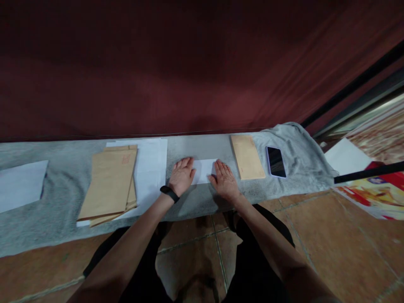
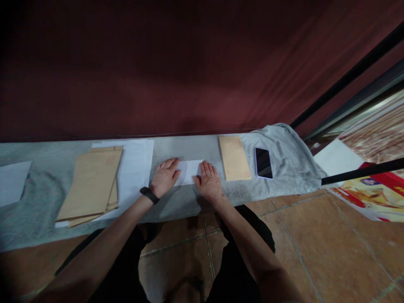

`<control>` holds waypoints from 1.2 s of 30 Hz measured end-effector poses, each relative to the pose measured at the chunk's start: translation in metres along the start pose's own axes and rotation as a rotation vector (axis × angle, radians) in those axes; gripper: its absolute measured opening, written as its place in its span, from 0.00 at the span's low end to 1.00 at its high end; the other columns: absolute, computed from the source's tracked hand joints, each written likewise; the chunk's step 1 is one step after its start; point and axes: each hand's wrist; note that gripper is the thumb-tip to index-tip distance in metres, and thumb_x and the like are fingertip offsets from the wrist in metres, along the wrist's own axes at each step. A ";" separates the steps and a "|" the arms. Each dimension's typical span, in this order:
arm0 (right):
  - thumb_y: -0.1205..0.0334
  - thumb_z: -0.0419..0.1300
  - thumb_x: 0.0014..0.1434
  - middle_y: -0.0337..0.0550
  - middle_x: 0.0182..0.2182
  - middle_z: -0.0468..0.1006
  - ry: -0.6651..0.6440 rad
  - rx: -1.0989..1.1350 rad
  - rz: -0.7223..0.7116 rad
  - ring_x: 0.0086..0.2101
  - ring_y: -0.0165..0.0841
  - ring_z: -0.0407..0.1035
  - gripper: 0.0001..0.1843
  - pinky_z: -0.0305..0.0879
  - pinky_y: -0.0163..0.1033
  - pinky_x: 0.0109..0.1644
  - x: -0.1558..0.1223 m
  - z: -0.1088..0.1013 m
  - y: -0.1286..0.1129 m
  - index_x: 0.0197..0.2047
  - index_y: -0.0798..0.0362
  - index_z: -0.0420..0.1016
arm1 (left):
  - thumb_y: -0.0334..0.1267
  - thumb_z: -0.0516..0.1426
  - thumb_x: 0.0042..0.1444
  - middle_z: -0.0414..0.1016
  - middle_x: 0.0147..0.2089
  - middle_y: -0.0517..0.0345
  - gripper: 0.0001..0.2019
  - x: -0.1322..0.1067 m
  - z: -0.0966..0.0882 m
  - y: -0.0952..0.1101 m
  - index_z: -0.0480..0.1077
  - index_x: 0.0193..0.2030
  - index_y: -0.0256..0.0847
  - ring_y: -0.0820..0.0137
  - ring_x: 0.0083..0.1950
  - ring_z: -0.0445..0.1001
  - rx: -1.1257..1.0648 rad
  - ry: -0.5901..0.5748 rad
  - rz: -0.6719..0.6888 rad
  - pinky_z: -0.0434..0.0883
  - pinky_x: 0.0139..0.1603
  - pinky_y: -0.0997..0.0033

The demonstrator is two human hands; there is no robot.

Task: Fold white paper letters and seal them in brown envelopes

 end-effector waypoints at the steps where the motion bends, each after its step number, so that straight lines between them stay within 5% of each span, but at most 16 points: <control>1: 0.49 0.50 0.71 0.61 0.71 0.56 -0.011 0.008 0.002 0.70 0.49 0.51 0.36 0.49 0.56 0.73 0.001 -0.001 0.000 0.73 0.65 0.54 | 0.40 0.49 0.67 0.68 0.67 0.43 0.25 0.002 -0.001 0.000 0.63 0.68 0.36 0.53 0.65 0.67 0.000 0.000 -0.002 0.65 0.64 0.53; 7: 0.51 0.51 0.71 0.60 0.72 0.56 -0.065 0.037 0.017 0.70 0.49 0.51 0.35 0.48 0.56 0.74 0.005 -0.009 0.000 0.73 0.65 0.56 | 0.41 0.59 0.59 0.75 0.55 0.43 0.18 0.017 -0.004 -0.006 0.73 0.55 0.38 0.52 0.57 0.70 -0.108 0.038 -0.028 0.67 0.59 0.54; 10: 0.54 0.52 0.70 0.60 0.72 0.55 -0.080 0.049 0.023 0.70 0.48 0.51 0.33 0.48 0.55 0.74 0.007 -0.012 -0.001 0.72 0.65 0.57 | 0.37 0.60 0.56 0.77 0.43 0.48 0.07 0.021 -0.005 -0.011 0.76 0.41 0.40 0.56 0.50 0.73 -0.286 0.053 -0.075 0.68 0.54 0.58; 13: 0.55 0.50 0.71 0.60 0.71 0.56 -0.093 0.080 -0.014 0.71 0.47 0.50 0.32 0.46 0.56 0.74 0.007 -0.014 -0.004 0.72 0.65 0.57 | 0.38 0.60 0.54 0.76 0.33 0.55 0.05 0.023 -0.007 -0.014 0.73 0.30 0.41 0.63 0.38 0.74 -0.611 0.024 -0.195 0.68 0.42 0.64; 19: 0.44 0.55 0.68 0.54 0.75 0.48 -0.099 0.201 -0.279 0.73 0.44 0.43 0.44 0.40 0.57 0.76 0.001 -0.026 -0.029 0.76 0.57 0.44 | 0.39 0.64 0.46 0.70 0.23 0.64 0.07 0.020 -0.011 -0.010 0.71 0.29 0.41 0.71 0.26 0.68 -1.408 0.024 -0.526 0.63 0.28 0.71; 22: 0.54 0.55 0.68 0.52 0.73 0.53 -0.091 0.295 -0.311 0.71 0.42 0.48 0.37 0.38 0.56 0.77 0.002 -0.034 -0.036 0.75 0.56 0.51 | 0.38 0.65 0.46 0.73 0.25 0.62 0.08 0.019 -0.020 -0.006 0.71 0.29 0.41 0.71 0.27 0.70 -1.653 -0.065 -0.589 0.67 0.28 0.72; 25: 0.62 0.50 0.69 0.47 0.67 0.67 -0.003 0.605 -0.146 0.66 0.39 0.60 0.26 0.49 0.53 0.75 0.010 -0.040 -0.034 0.69 0.51 0.63 | 0.49 0.63 0.54 0.79 0.36 0.53 0.14 0.017 -0.032 -0.002 0.74 0.35 0.39 0.65 0.38 0.77 -1.900 -0.165 -0.575 0.75 0.40 0.66; 27: 0.58 0.49 0.71 0.45 0.59 0.77 0.103 0.956 0.073 0.60 0.39 0.68 0.21 0.61 0.51 0.69 0.019 -0.042 -0.031 0.63 0.49 0.71 | 0.55 0.61 0.56 0.80 0.42 0.51 0.19 0.016 -0.038 0.001 0.75 0.40 0.39 0.64 0.44 0.78 -1.954 -0.135 -0.551 0.76 0.45 0.63; 31: 0.48 0.59 0.65 0.43 0.46 0.84 0.185 1.648 0.441 0.50 0.40 0.77 0.17 0.74 0.46 0.56 0.033 -0.038 -0.031 0.51 0.49 0.76 | 0.45 0.70 0.48 0.80 0.46 0.55 0.21 0.010 -0.033 0.009 0.75 0.47 0.41 0.68 0.45 0.78 -1.836 -0.081 -0.457 0.74 0.45 0.69; 36: 0.53 0.71 0.53 0.43 0.40 0.85 0.029 1.806 0.650 0.40 0.37 0.79 0.17 0.77 0.41 0.44 0.031 -0.019 -0.033 0.44 0.51 0.76 | 0.43 0.72 0.42 0.80 0.35 0.56 0.20 0.005 -0.016 0.011 0.76 0.39 0.36 0.70 0.31 0.74 -1.696 -0.173 -0.437 0.68 0.32 0.72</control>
Point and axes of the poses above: each hand's wrist, its own x-axis towards the middle knuckle, its own z-axis out of the palm, y = z × x
